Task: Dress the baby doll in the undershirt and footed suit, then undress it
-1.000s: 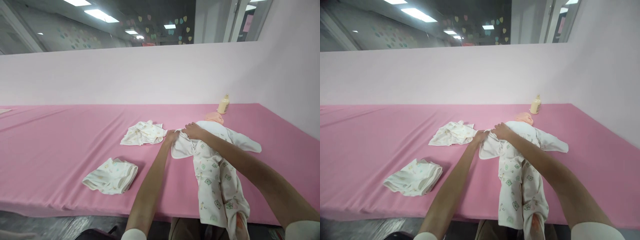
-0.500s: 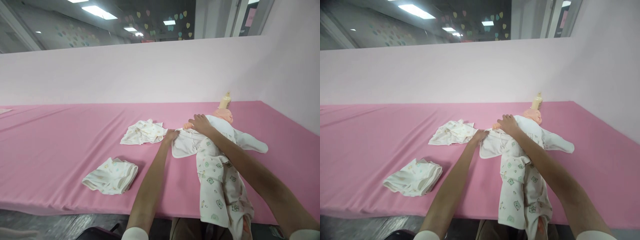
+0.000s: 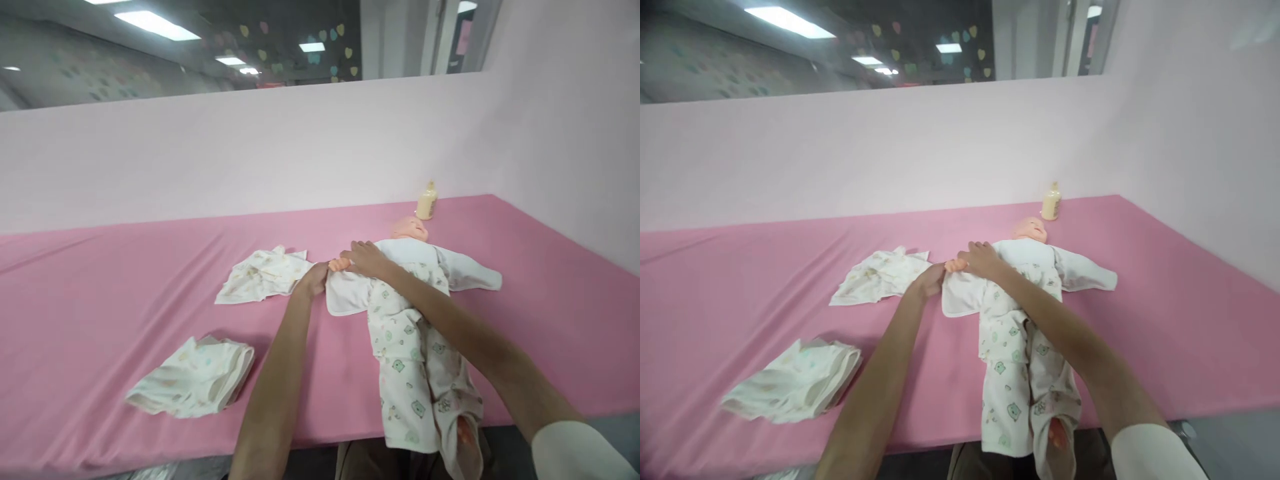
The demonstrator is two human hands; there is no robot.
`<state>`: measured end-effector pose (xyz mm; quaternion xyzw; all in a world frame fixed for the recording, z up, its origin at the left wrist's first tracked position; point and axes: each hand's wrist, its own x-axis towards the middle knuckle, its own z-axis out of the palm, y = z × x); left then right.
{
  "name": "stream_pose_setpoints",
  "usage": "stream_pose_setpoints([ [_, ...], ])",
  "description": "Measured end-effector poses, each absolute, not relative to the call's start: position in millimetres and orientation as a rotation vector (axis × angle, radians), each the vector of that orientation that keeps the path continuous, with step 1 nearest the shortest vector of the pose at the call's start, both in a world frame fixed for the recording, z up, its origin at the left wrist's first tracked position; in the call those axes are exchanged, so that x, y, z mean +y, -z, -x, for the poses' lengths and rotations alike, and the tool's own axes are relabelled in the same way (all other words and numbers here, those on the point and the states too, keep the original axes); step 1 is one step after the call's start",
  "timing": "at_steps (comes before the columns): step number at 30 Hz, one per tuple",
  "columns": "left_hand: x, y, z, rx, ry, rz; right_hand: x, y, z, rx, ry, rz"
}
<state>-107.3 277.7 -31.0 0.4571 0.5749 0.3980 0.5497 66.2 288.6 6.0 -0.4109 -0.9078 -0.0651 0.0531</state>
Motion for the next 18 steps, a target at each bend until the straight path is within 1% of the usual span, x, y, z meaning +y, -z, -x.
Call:
stream_pose_setpoints([
  [5,279,28,111,1.197,-0.865,-0.866,280,-12,-67,-2.685,0.123,1.215],
  [9,280,32,109,1.306,-0.895,-0.907,264,-31,-109,-2.300,0.085,1.352],
  [11,280,30,110,1.405,-0.868,-1.046,254,-36,-155,-2.062,0.093,1.545],
  [13,278,20,108,1.609,-0.824,-1.243,244,-33,-214,-1.802,0.084,1.788],
  [16,271,-6,91,2.010,-0.840,-1.546,230,-14,-299,-1.407,-0.012,2.195],
  [18,266,-25,64,2.045,-0.907,-1.775,223,5,-337,-1.222,-0.139,2.387],
])
